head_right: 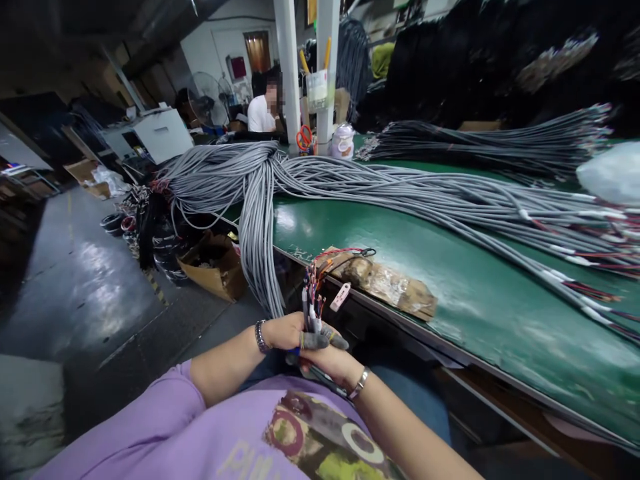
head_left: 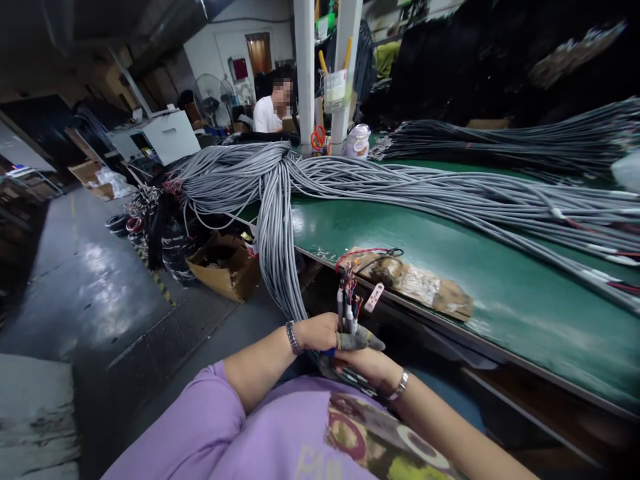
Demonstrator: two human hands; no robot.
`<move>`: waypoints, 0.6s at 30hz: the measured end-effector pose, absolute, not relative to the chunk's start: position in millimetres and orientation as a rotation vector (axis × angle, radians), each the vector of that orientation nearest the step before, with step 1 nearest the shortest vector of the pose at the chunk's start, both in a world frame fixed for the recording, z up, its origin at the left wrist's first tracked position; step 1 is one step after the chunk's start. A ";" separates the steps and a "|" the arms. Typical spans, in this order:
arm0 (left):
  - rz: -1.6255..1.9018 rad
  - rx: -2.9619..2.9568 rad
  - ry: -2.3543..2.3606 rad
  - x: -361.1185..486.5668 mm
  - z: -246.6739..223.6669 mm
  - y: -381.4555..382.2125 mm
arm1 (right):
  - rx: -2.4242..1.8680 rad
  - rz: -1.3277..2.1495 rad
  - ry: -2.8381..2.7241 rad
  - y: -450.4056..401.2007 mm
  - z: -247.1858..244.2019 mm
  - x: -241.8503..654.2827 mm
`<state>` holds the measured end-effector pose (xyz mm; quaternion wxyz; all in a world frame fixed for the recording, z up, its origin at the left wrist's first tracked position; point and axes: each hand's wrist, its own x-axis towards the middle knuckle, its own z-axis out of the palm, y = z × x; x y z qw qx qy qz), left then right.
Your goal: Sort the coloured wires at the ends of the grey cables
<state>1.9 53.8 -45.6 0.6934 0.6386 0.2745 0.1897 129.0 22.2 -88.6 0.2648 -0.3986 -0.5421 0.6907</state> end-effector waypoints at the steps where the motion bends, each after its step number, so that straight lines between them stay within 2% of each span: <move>1: 0.447 1.407 0.629 2.6 -48.1 51.0 | -1.078 1.830 -1.509 22.8 -89.1 128.6; 8: 0.812 1.094 0.802 -15.4 -81.5 36.1 | -1.119 1.631 -1.774 21.9 -104.4 150.0; 12: 0.686 1.176 0.943 -28.2 -87.6 25.1 | -1.230 1.585 -1.732 18.0 -98.1 176.2; 18: 0.638 1.260 1.199 -12.3 -99.0 9.3 | -1.281 1.228 -1.660 17.5 -64.1 168.7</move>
